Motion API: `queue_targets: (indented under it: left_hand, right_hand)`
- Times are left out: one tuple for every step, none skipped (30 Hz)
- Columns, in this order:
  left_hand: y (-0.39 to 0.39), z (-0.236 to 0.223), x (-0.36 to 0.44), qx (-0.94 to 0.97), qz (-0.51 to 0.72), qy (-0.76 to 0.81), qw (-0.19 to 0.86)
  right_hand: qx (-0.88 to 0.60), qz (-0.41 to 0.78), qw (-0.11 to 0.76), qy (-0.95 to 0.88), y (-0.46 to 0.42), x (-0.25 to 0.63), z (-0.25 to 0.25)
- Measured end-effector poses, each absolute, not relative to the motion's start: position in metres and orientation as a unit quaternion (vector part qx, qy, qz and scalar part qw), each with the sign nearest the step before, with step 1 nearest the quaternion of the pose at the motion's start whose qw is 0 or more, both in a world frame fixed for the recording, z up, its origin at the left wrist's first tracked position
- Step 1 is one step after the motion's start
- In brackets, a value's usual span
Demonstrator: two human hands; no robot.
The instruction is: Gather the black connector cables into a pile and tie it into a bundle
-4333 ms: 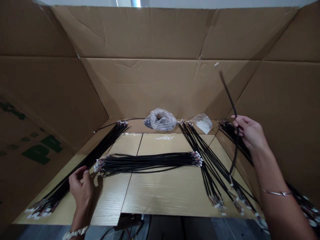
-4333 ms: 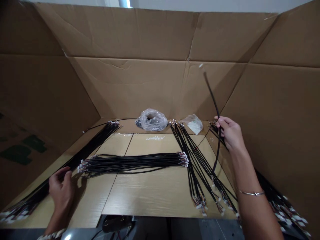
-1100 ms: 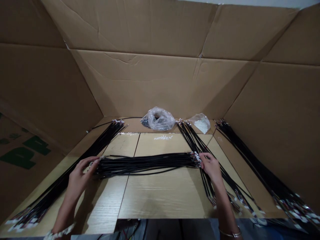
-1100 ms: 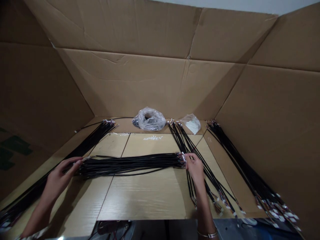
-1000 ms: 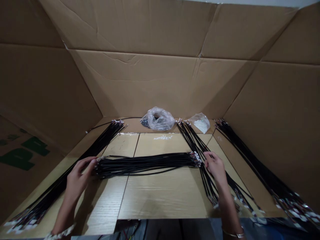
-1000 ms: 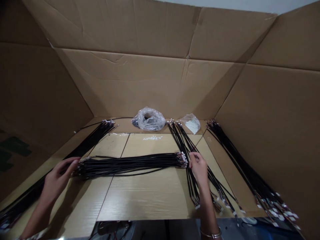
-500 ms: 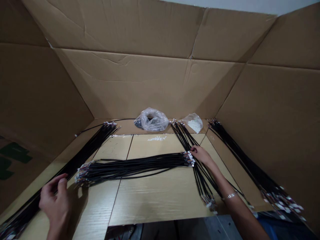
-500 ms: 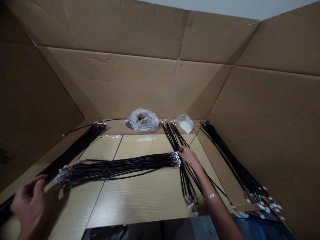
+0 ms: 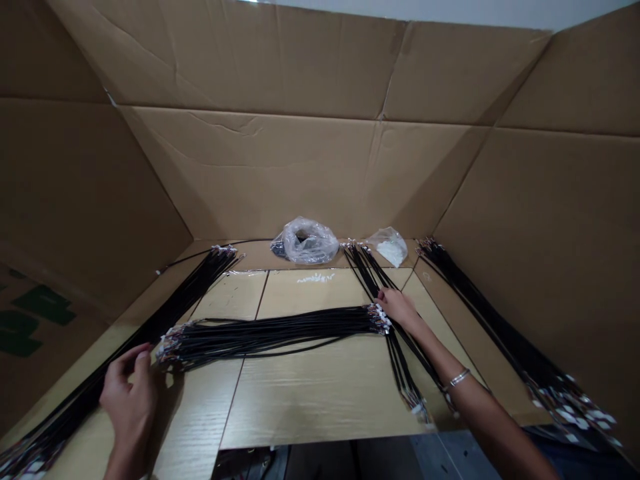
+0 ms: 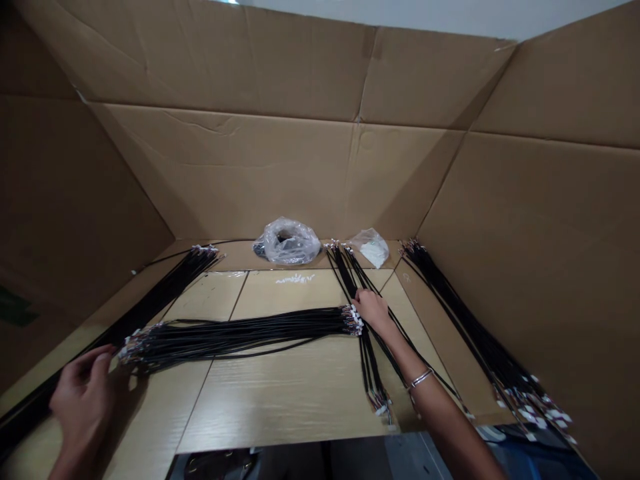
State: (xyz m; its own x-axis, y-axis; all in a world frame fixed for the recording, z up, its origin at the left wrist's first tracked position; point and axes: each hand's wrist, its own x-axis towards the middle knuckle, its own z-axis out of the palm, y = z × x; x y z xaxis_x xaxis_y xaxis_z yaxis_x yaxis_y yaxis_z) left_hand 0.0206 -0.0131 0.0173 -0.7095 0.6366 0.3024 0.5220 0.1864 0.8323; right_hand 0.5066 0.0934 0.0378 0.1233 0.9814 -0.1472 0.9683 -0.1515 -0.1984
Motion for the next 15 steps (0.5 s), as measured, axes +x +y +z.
queue_targets:
  left_hand:
    - [-0.013, 0.018, 0.021, 0.375, 0.512, 0.771, 0.057]
    - [-0.013, 0.019, 0.022, 0.375, 0.51, 0.772, 0.06]
    - [-0.013, 0.02, 0.023, 0.376, 0.509, 0.772, 0.06]
    - [-0.013, 0.021, 0.024, 0.375, 0.508, 0.773, 0.059]
    - [-0.013, 0.022, 0.025, 0.373, 0.51, 0.773, 0.055]
    - [-0.014, 0.024, 0.027, 0.372, 0.512, 0.772, 0.051]
    - [-0.014, 0.025, 0.028, 0.371, 0.514, 0.772, 0.044]
    - [-0.015, 0.028, 0.029, 0.377, 0.515, 0.769, 0.038]
    - [-0.015, 0.031, 0.029, 0.394, 0.515, 0.76, 0.035]
    - [-0.016, 0.034, 0.03, 0.424, 0.511, 0.747, 0.036]
    - [-0.016, 0.039, 0.031, 0.463, 0.503, 0.728, 0.042]
    - [-0.017, 0.043, 0.033, 0.506, 0.491, 0.707, 0.052]
    - [-0.018, 0.048, 0.035, 0.547, 0.476, 0.686, 0.063]
    - [-0.018, 0.052, 0.039, 0.583, 0.459, 0.666, 0.073]
    - [-0.019, 0.056, 0.044, 0.609, 0.445, 0.652, 0.079]
  right_hand:
    - [-0.75, 0.127, 0.027, -0.649, 0.094, 0.508, 0.038]
    - [-0.75, 0.133, 0.028, -0.647, 0.094, 0.509, 0.038]
    - [-0.751, 0.14, 0.03, -0.644, 0.095, 0.511, 0.039]
    - [-0.752, 0.148, 0.036, -0.642, 0.097, 0.513, 0.039]
    - [-0.752, 0.154, 0.044, -0.64, 0.098, 0.514, 0.04]
    - [-0.752, 0.161, 0.054, -0.637, 0.1, 0.516, 0.041]
    - [-0.751, 0.167, 0.067, -0.635, 0.102, 0.518, 0.043]
    - [-0.75, 0.174, 0.082, -0.633, 0.103, 0.52, 0.045]
    - [-0.747, 0.181, 0.1, -0.632, 0.104, 0.523, 0.048]
    - [-0.742, 0.187, 0.12, -0.632, 0.104, 0.526, 0.052]
    - [-0.737, 0.192, 0.142, -0.632, 0.104, 0.529, 0.057]
    - [-0.733, 0.192, 0.16, -0.632, 0.103, 0.533, 0.064]
    - [-0.728, 0.194, 0.188, -0.63, 0.101, 0.537, 0.073]
    - [-0.718, 0.204, 0.231, -0.624, 0.097, 0.541, 0.084]
    - [-0.704, 0.218, 0.282, -0.614, 0.092, 0.544, 0.096]
